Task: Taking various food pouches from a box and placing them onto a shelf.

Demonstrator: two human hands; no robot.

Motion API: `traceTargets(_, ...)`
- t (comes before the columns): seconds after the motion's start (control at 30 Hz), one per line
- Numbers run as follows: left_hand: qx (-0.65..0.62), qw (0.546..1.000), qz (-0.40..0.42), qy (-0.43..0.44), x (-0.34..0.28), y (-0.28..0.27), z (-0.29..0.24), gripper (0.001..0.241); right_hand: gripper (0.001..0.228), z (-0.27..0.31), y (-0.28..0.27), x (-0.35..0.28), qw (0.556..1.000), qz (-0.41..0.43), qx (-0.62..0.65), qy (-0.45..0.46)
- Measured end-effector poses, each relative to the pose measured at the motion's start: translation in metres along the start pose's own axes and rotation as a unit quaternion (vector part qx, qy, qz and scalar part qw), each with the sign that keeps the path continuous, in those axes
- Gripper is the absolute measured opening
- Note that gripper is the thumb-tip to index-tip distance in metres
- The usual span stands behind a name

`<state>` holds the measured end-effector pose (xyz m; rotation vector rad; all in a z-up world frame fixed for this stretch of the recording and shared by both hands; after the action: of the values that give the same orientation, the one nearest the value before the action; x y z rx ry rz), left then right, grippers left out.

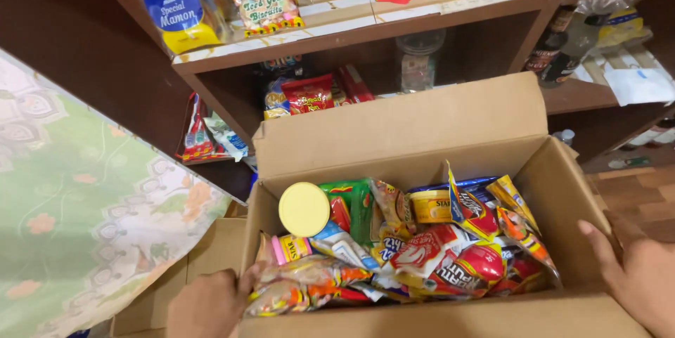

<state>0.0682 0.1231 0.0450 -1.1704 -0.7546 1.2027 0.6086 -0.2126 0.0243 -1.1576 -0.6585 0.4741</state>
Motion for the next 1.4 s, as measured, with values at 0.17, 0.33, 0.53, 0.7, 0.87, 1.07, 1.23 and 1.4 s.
traceTargets(0.17, -0.051, 0.973, -0.123, 0.190, -0.022, -0.106, -0.037, 0.047, 0.067, -0.009, 0.010, -0.005, 0.999, 0.009, 0.047, -0.007)
traceTargets(0.33, -0.128, 0.902, -0.228, 0.342, -0.004, -0.223, -0.193, 0.031, 0.067, -0.059, 0.085, 0.018, 0.973, 0.150, -0.154, -0.088)
traceTargets(0.53, -0.078, 0.924, -0.083, 0.366, 0.032, -0.101, -0.277, 0.030, 0.064, 0.200, -0.043, 0.076, 0.943, 0.169, 0.016, -0.285)
traceTargets(0.7, -0.155, 0.914, -0.031, 0.374, 0.038, -0.091, -0.252, 0.023, 0.065, 0.275, -0.027, 0.080, 0.858, 0.233, 0.184, -0.419)
traceTargets(0.87, -0.149, 0.909, -0.036, 0.387, 0.035, -0.089, -0.226, 0.019, 0.061, 0.282, -0.024, 0.079, 0.840, 0.326, 0.296, -0.317)
traceTargets(1.07, -0.238, 0.895, -0.051, 0.373, 0.039, -0.089, -0.207, 0.015, 0.045, 0.325, -0.031, 0.059, 0.874, 0.400, 0.108, -0.256)
traceTargets(1.23, -0.219, 0.891, -0.081, 0.388, 0.043, -0.069, -0.242, 0.015, 0.045, 0.278, 0.037, 0.065, 0.861, 0.421, -0.040, -0.281)
traceTargets(1.4, -0.119, 0.919, 0.025, 0.374, 0.074, -0.046, -0.315, 0.024, 0.062, 0.224, 0.137, 0.098, 0.804, 0.496, 0.019, -0.327)
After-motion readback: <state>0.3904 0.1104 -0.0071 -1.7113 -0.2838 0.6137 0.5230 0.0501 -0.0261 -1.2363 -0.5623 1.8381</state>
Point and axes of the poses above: each hand's wrist, its own x-axis towards the middle knuckle, its own y-axis out of the palm, z = x × y, the point moved 10 cm from there along x, towards the middle knuckle, and after that the axes turned 13 degrees about x, right-handed, at the moved point
